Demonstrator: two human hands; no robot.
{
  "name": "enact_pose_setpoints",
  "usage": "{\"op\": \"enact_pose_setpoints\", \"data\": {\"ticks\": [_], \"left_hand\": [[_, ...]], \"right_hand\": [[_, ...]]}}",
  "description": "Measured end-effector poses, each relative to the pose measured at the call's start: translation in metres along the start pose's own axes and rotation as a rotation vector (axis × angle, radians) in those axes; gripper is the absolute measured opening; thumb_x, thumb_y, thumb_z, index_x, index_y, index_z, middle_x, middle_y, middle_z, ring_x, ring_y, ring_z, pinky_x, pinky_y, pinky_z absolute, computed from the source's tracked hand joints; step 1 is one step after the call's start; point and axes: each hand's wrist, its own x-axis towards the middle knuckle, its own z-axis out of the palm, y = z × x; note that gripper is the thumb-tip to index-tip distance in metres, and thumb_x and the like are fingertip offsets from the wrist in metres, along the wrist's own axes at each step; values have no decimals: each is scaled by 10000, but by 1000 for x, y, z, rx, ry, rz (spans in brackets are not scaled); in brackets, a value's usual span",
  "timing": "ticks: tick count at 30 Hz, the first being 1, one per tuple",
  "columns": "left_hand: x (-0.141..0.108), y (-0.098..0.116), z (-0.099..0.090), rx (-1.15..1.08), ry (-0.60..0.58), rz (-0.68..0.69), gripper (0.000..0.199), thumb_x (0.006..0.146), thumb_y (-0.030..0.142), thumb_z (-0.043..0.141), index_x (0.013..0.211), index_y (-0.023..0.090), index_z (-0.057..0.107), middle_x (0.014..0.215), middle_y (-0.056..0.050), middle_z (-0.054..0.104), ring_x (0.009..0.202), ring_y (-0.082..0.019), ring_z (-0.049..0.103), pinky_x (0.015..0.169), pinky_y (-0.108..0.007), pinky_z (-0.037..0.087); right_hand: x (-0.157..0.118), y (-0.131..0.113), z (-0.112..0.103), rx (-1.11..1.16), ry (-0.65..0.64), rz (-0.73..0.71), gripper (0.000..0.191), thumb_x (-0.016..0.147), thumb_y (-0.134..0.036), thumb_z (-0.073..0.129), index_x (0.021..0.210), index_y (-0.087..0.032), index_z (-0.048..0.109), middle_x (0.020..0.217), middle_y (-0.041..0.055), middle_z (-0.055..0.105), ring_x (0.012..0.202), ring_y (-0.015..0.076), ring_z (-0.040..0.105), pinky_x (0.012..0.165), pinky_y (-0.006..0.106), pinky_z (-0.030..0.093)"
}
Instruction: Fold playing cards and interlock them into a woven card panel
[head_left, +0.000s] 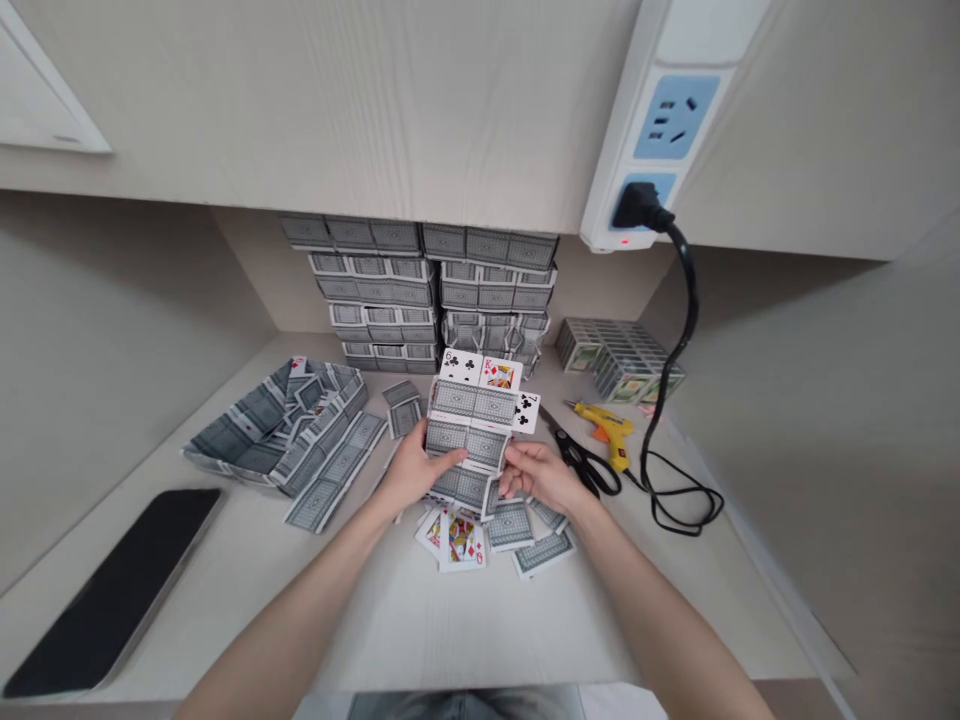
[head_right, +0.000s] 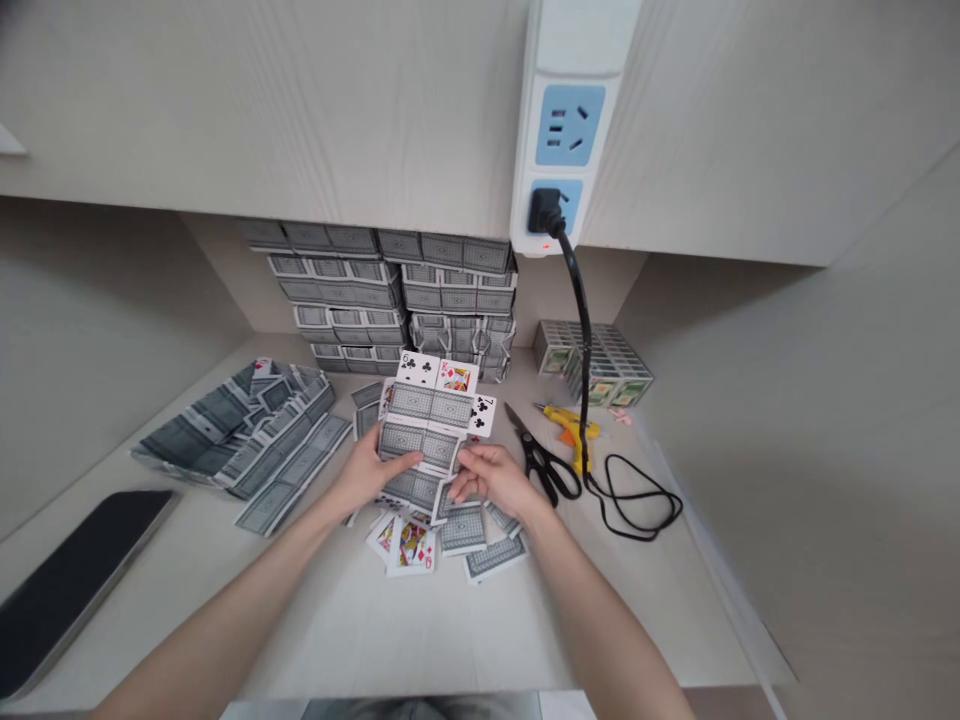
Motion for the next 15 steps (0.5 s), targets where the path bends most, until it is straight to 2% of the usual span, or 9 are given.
{"op": "enact_pose_setpoints", "data": {"ticks": [4,10,15], "left_hand": [[-2,1,2,0,-50,27,560,622,337,693,1107,152,480,1103,-96,602,1002,-220,560,889,-377,414],[-6,3,6,-4,-79,28,571,644,332,677,1144,168,455,1135,-94,585,1035,-224,547,907,-381,406],[-7,2,10,4,-91,42,581,664,338,662,1172,177,430,1176,-96,557,1063,-220,528,930,-382,388]], "right_hand": [[-1,0,-2,-95,19,-32,337,654,-446,663,664,-124,565,468,10,619,382,80,533,381,166,369],[2,4,2,-284,205,-99,387,662,-515,594,539,-173,459,351,-28,545,282,69,424,331,177,291],[3,7,4,-393,296,-129,373,699,-490,545,496,-202,422,295,-44,482,236,76,358,302,196,231]]}}
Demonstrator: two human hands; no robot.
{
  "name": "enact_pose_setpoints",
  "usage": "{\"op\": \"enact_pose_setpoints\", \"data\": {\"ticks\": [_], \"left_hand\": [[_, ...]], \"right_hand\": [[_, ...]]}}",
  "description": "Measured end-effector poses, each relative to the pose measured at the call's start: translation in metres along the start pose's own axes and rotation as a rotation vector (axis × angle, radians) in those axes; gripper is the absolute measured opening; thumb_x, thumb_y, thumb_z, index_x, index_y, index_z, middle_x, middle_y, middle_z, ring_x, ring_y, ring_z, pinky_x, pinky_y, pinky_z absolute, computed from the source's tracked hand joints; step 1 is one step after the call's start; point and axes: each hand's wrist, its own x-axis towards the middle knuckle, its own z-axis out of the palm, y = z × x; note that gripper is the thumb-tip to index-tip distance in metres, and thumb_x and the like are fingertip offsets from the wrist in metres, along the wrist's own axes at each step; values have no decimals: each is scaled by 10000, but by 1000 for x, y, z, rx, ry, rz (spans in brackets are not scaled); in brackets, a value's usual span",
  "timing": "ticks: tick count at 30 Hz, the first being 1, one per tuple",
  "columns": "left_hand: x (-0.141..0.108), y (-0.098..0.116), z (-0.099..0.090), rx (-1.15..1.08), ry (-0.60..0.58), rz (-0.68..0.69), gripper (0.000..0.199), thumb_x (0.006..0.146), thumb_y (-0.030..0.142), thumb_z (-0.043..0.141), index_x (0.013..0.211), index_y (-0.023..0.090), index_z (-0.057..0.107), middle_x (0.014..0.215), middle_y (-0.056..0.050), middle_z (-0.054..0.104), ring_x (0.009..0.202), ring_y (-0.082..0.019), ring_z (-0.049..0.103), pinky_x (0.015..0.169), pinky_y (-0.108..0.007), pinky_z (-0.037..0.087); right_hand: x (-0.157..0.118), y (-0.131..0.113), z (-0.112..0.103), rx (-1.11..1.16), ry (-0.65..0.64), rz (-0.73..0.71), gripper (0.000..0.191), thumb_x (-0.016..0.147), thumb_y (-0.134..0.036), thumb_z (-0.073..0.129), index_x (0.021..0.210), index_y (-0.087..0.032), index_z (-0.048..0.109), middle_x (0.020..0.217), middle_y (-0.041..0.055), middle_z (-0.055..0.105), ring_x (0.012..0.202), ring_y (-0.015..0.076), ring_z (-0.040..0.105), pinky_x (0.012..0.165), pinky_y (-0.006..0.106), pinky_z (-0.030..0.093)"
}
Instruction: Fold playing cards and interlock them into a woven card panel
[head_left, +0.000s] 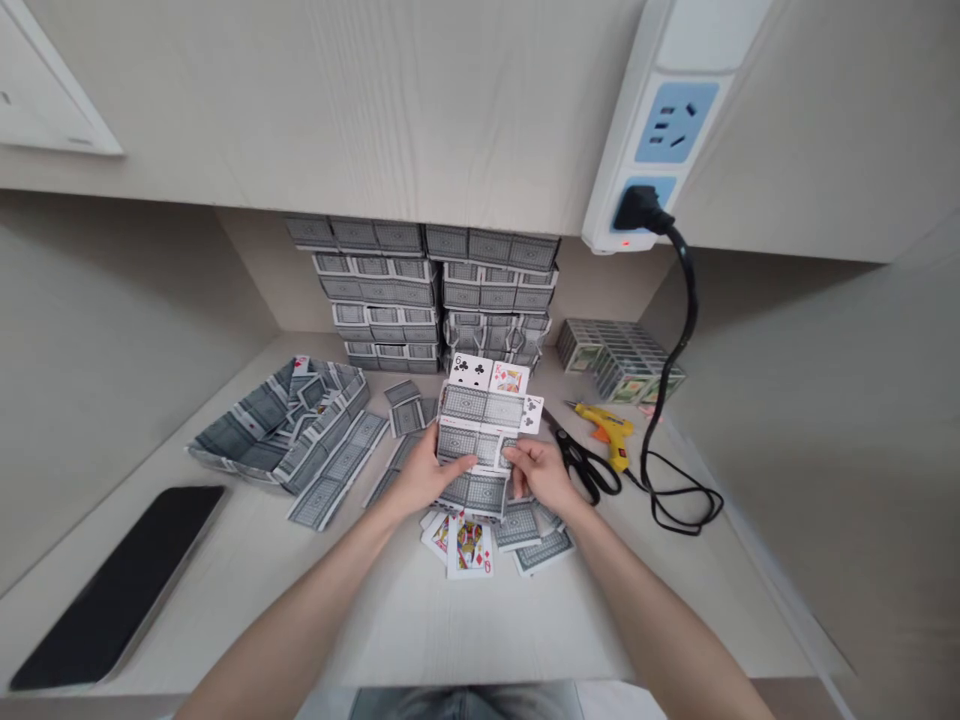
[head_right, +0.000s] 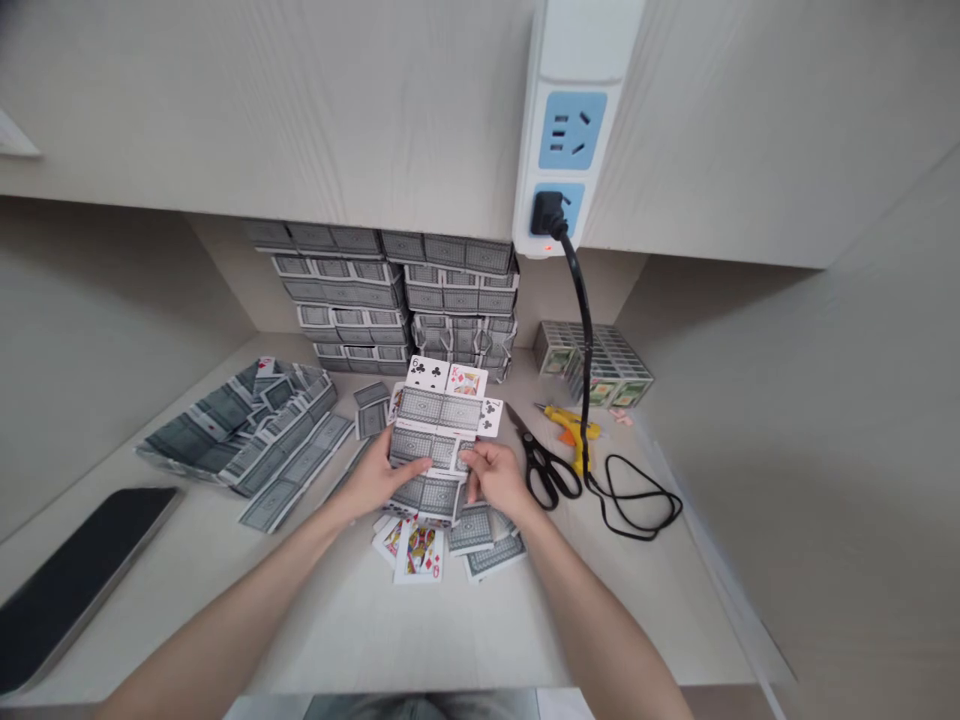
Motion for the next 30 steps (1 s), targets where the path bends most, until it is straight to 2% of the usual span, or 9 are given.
{"op": "enact_pose_setpoints", "data": {"ticks": [4,10,14,17,19,22,25,30], "left_hand": [[0,0,2,-3,-3,32,572,687,333,640,1187,169,415,1187,-96,547,1076,-213,519,939,-372,381],[1,0,1,-15,-12,22,582,687,329,643,1194,153,420,1206,-113,535,1092,-219,508,942,-369,375],[1,5,-4,-174,-87,-74,613,648,343,675,1187,161,445,1215,-106,544,1100,-242,512,932,-383,391],[2,14,-11,-366,-135,-220,524,677,357,642,1144,169,495,1146,-90,600,1037,-260,560,870,-383,443],[2,20,-17,-512,-108,-309,464,698,361,614,1109,170,516,1083,-88,633,964,-264,600,805,-383,480],[3,25,-23,-628,-37,-346,457,687,315,633,1105,183,500,1078,-85,630,935,-251,613,773,-372,496],[5,22,-24,-599,-8,-327,512,641,268,689,1106,190,490,1085,-87,623,950,-237,606,802,-356,485],[8,8,-19,-450,115,-293,570,580,272,731,1093,171,503,1082,-90,628,979,-240,591,834,-362,467]], "right_hand": [[-3,0,2,-48,81,-43,379,713,-479,534,471,-216,411,264,-50,423,233,96,361,295,216,212],[-4,-1,3,-95,125,-92,399,739,-505,505,483,-221,393,272,-55,403,241,95,366,295,221,224],[1,0,1,-44,88,-117,319,741,-517,496,673,-205,506,334,-76,413,253,86,364,290,213,246],[3,-2,1,25,47,-105,366,718,-526,525,869,-193,543,401,-68,472,279,93,413,295,213,289],[1,-4,2,50,9,-84,381,708,-526,543,871,-181,551,393,-65,479,289,100,443,297,208,308],[-5,-7,3,78,-80,-41,344,702,-499,565,782,-165,553,364,-75,466,267,90,436,276,184,274],[-8,-7,5,101,-133,-26,316,720,-467,558,759,-153,562,335,-83,456,242,79,417,263,167,239],[-6,-4,7,128,-81,-56,354,717,-461,577,875,-145,603,324,-86,456,241,75,404,265,163,259]]}}
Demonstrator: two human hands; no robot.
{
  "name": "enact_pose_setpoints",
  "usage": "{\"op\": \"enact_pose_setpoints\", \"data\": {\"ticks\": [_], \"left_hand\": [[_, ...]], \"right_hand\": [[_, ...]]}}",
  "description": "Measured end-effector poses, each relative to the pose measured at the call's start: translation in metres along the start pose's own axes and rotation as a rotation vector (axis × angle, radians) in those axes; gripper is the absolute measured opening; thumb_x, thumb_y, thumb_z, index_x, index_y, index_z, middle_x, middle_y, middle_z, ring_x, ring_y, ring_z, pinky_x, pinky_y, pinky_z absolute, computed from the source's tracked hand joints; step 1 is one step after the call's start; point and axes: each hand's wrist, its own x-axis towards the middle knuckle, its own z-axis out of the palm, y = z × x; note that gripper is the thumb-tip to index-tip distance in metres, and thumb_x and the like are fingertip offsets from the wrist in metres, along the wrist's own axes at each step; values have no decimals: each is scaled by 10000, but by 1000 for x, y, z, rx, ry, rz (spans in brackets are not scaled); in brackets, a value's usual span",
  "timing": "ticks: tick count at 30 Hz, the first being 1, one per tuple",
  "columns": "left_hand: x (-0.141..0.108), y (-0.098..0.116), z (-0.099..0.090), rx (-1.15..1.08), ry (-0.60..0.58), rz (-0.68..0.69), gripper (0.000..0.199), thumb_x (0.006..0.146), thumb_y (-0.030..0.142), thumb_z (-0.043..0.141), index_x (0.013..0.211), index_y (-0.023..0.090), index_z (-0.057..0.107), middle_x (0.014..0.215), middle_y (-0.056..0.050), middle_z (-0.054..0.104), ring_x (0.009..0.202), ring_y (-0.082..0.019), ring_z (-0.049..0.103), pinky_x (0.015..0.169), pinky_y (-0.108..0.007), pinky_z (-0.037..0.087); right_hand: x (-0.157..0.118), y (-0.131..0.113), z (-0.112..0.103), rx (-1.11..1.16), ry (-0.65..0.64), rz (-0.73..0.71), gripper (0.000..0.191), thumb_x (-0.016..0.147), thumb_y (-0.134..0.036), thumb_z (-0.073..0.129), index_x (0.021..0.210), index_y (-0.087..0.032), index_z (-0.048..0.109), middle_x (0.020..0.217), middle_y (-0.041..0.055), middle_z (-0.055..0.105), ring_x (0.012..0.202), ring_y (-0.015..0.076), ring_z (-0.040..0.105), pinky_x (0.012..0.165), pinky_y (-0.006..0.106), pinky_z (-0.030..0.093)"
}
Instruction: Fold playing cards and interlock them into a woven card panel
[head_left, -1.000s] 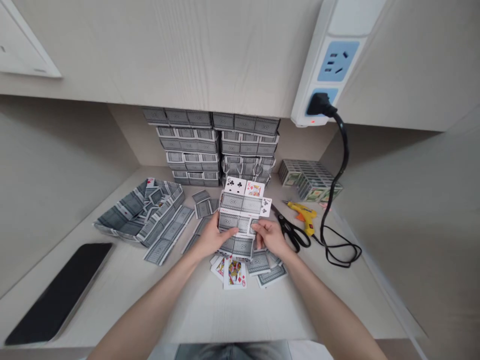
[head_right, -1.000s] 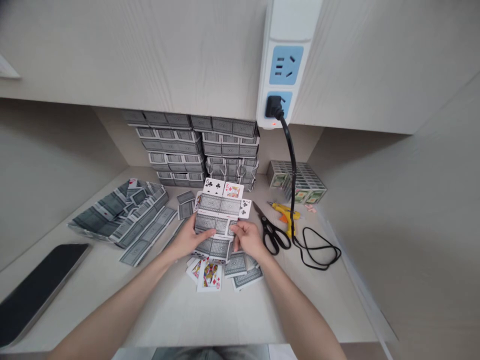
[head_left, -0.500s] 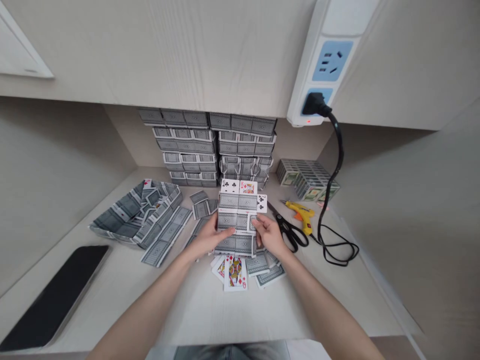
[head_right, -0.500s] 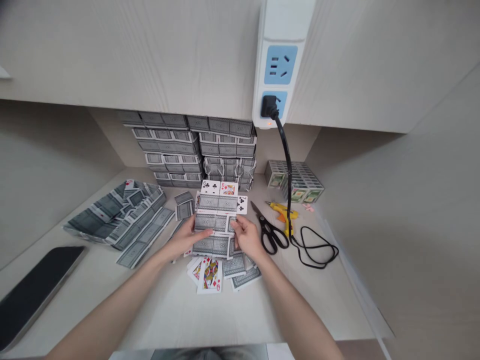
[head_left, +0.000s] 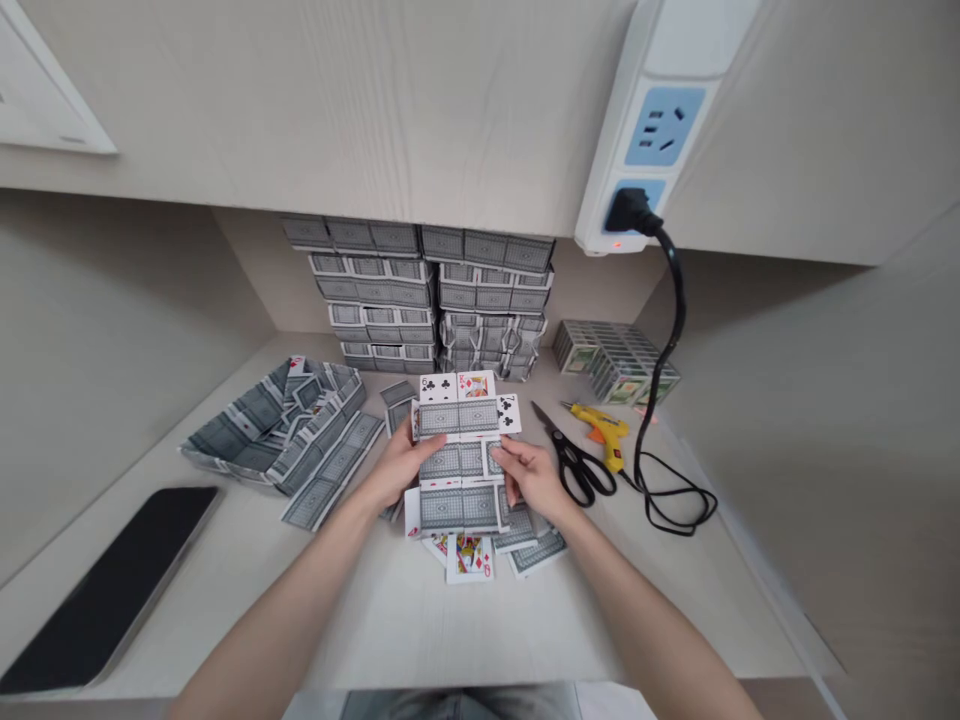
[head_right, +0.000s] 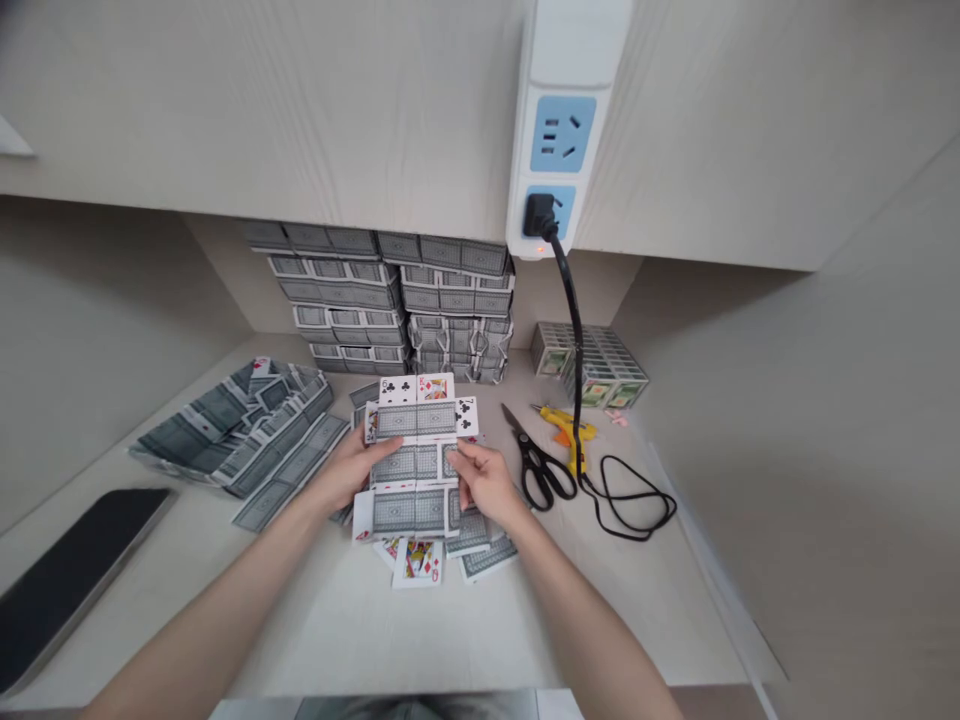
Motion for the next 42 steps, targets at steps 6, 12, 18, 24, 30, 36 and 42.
{"op": "enact_pose_setpoints", "data": {"ticks": [6,12,18,24,30,36,42], "left_hand": [[2,3,-3,-38,35,-54,520,555,277,737,1017,137,545,949,-93,673,867,-257,634,769,-381,491],[-3,4,0,26,-41,-85,485,566,282,731,997,156,548,964,-76,670,837,-230,636,781,-368,481],[-2,3,0,120,-34,-12,532,555,338,732,1014,145,542,1033,-100,645,914,-248,610,826,-389,453],[-3,1,3,253,-46,44,542,576,369,715,1034,137,540,1006,-103,654,955,-256,593,846,-391,439],[-5,-6,8,351,-62,107,498,597,360,696,1024,148,552,1051,-98,639,970,-248,586,845,-376,443],[-1,-8,4,387,-17,110,515,604,371,684,1037,139,530,1093,-112,615,1011,-251,566,871,-380,430],[-4,-3,6,311,-37,92,521,590,384,701,1032,155,545,1054,-96,637,999,-252,575,882,-388,423]], "right_hand": [[6,-1,-5,333,46,-22,321,721,-475,581,794,-162,591,614,-8,637,332,62,471,331,186,366],[8,0,-11,455,62,-2,273,691,-416,647,667,-157,564,442,-33,547,332,60,436,329,161,344],[8,4,-14,557,-54,73,329,671,-475,653,662,-160,560,469,-33,531,402,59,479,350,135,372],[5,-2,-12,456,-115,95,301,655,-423,685,682,-152,556,473,-37,538,377,48,470,325,118,355],[2,-9,-8,291,-67,103,265,681,-354,678,770,-129,571,312,-103,419,205,11,264,210,106,163],[5,-9,-15,443,-119,160,255,679,-289,697,829,-107,598,558,18,645,471,82,614,452,119,499],[4,-3,-18,571,-127,193,179,683,-231,702,787,-122,604,689,54,689,693,142,681,618,160,554]]}}
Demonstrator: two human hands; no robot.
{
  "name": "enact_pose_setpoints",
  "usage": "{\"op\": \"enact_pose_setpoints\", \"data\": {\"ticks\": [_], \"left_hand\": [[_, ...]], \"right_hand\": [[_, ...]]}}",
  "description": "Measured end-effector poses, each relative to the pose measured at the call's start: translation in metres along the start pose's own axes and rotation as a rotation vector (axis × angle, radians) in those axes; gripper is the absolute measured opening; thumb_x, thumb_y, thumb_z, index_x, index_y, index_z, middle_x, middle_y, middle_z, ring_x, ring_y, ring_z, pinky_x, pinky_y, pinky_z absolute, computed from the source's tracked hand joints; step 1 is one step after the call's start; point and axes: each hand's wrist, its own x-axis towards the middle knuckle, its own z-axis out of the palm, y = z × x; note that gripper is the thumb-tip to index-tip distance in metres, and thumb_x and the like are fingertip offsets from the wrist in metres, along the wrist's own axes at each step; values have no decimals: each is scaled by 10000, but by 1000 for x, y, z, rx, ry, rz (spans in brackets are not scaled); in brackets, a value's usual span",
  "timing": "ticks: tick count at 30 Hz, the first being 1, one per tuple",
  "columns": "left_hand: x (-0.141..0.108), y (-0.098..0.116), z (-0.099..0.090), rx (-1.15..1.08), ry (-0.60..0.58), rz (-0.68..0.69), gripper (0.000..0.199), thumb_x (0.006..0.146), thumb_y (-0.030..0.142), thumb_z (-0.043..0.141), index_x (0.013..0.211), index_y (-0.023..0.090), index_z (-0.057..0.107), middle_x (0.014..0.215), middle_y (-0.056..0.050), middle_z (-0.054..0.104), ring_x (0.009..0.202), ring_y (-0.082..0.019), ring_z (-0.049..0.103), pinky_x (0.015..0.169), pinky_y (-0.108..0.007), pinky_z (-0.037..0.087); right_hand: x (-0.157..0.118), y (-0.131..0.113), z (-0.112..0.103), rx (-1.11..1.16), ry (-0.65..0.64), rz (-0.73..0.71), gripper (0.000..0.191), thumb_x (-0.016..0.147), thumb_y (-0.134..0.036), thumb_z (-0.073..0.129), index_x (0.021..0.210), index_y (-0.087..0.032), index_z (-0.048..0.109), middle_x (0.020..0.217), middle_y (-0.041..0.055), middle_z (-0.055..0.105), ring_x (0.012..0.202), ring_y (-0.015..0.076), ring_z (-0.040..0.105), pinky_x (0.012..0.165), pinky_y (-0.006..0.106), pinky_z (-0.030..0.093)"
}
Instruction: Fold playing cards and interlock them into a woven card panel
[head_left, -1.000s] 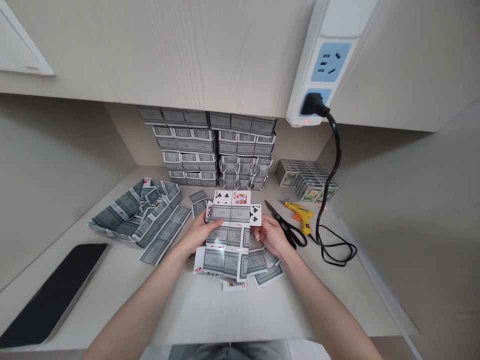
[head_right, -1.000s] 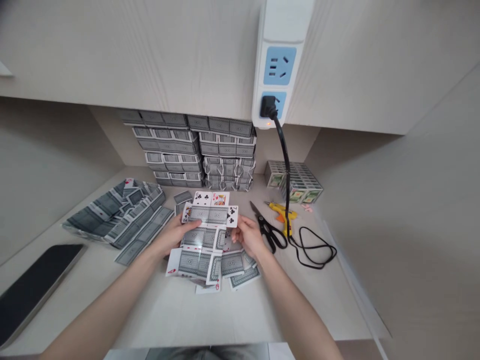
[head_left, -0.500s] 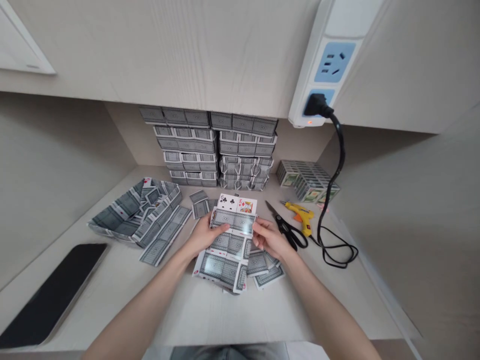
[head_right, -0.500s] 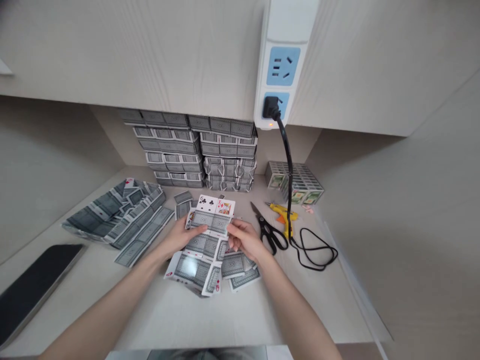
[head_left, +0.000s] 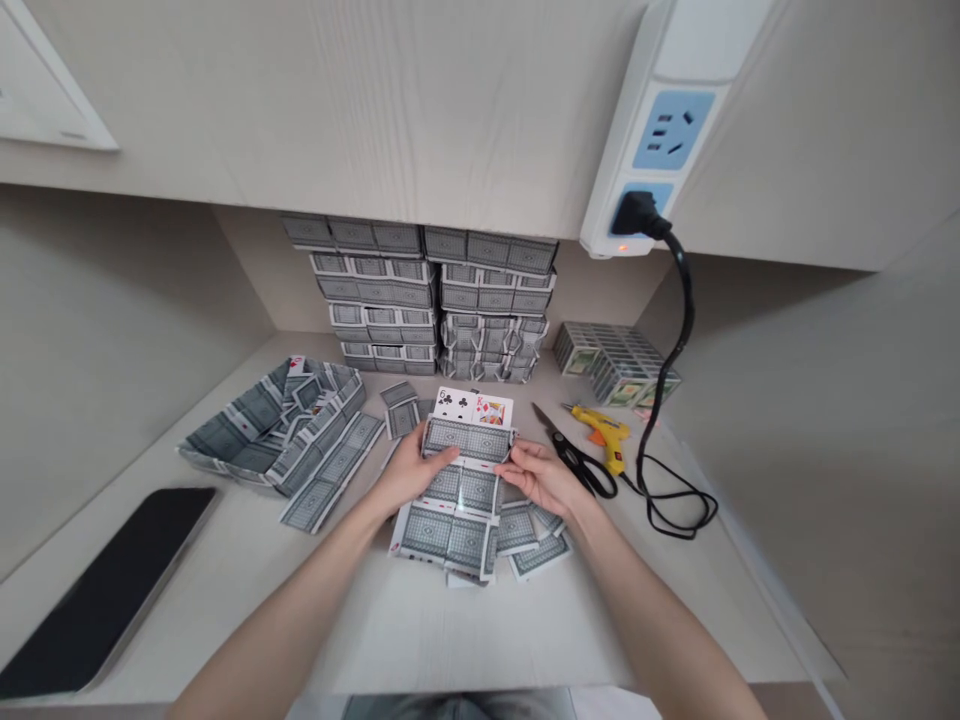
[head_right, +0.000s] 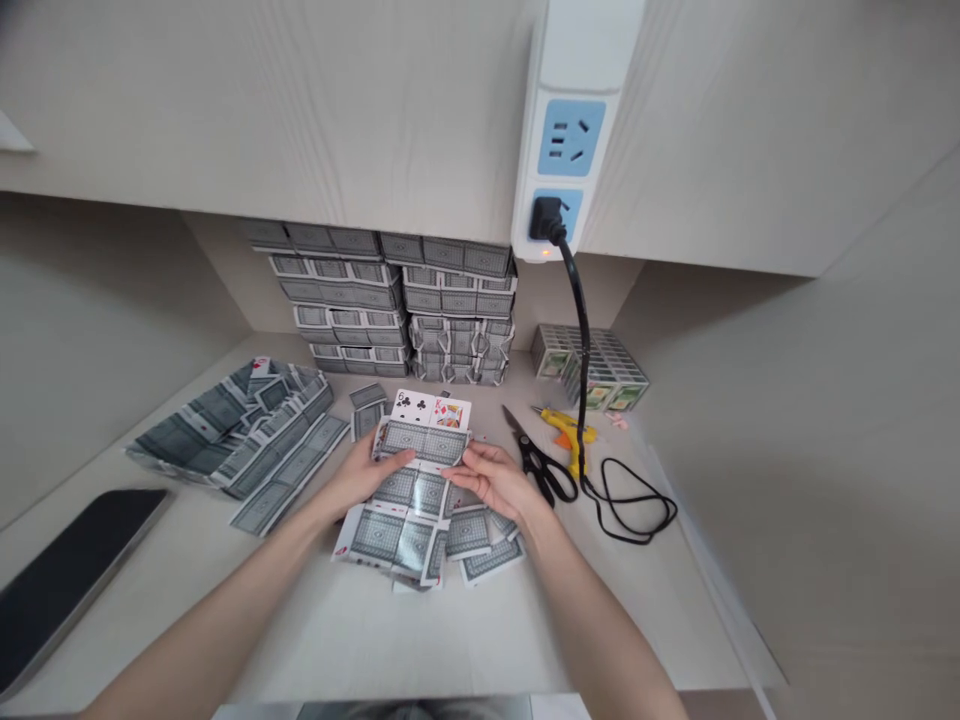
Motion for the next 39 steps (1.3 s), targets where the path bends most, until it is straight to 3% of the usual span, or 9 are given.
{"op": "enact_pose_setpoints", "data": {"ticks": [8,13,20,26,30,33,36,39], "left_hand": [[-3,1,2,-11,-23,27,547,580,379,712,1044,144,541,1060,-107,630,1013,-260,561,878,-390,422],[-1,-3,2,22,-21,61,537,611,371,688,1067,145,517,1106,-107,604,1032,-252,548,905,-389,400],[0,-5,3,18,-30,67,514,630,365,671,1075,171,503,1106,-81,605,1029,-242,548,912,-382,397],[-1,-5,5,34,-41,98,493,638,362,662,1065,173,502,1106,-78,606,1020,-234,557,913,-367,399],[-2,-5,7,22,-48,106,503,639,357,662,1083,182,502,1125,-73,599,1039,-235,549,917,-369,400],[-2,-6,9,-1,-61,96,525,639,358,667,1107,190,497,1127,-70,600,1056,-234,541,919,-370,401],[-3,-6,10,-43,-58,46,550,636,367,678,1120,184,494,1107,-80,610,1044,-241,550,896,-376,420],[-5,-6,12,-79,-63,13,553,616,380,695,1094,168,516,1078,-89,624,1028,-255,559,877,-388,432]], "right_hand": [[1,0,-1,-55,19,18,228,631,-266,736,748,-98,634,505,33,650,435,112,625,413,117,505],[0,-1,5,-126,89,-4,225,593,-283,752,638,-103,625,451,32,633,346,93,570,361,119,473],[-2,-1,17,-229,190,-90,247,585,-312,742,635,-108,613,435,39,628,318,100,543,339,153,449],[0,6,17,-393,263,-177,302,625,-394,685,558,-158,508,323,-37,528,220,59,385,255,151,311],[2,13,18,-485,341,-254,332,654,-444,644,569,-190,449,297,-92,434,207,48,308,227,156,204],[1,14,21,-461,317,-332,312,648,-452,652,641,-192,482,398,-93,466,245,35,312,240,159,200],[-1,12,22,-473,269,-308,327,696,-512,592,792,-204,537,435,-84,472,258,53,328,243,179,223],[-2,11,21,-516,346,-262,437,744,-617,450,788,-197,562,377,-70,424,261,86,344,251,210,257]]}}
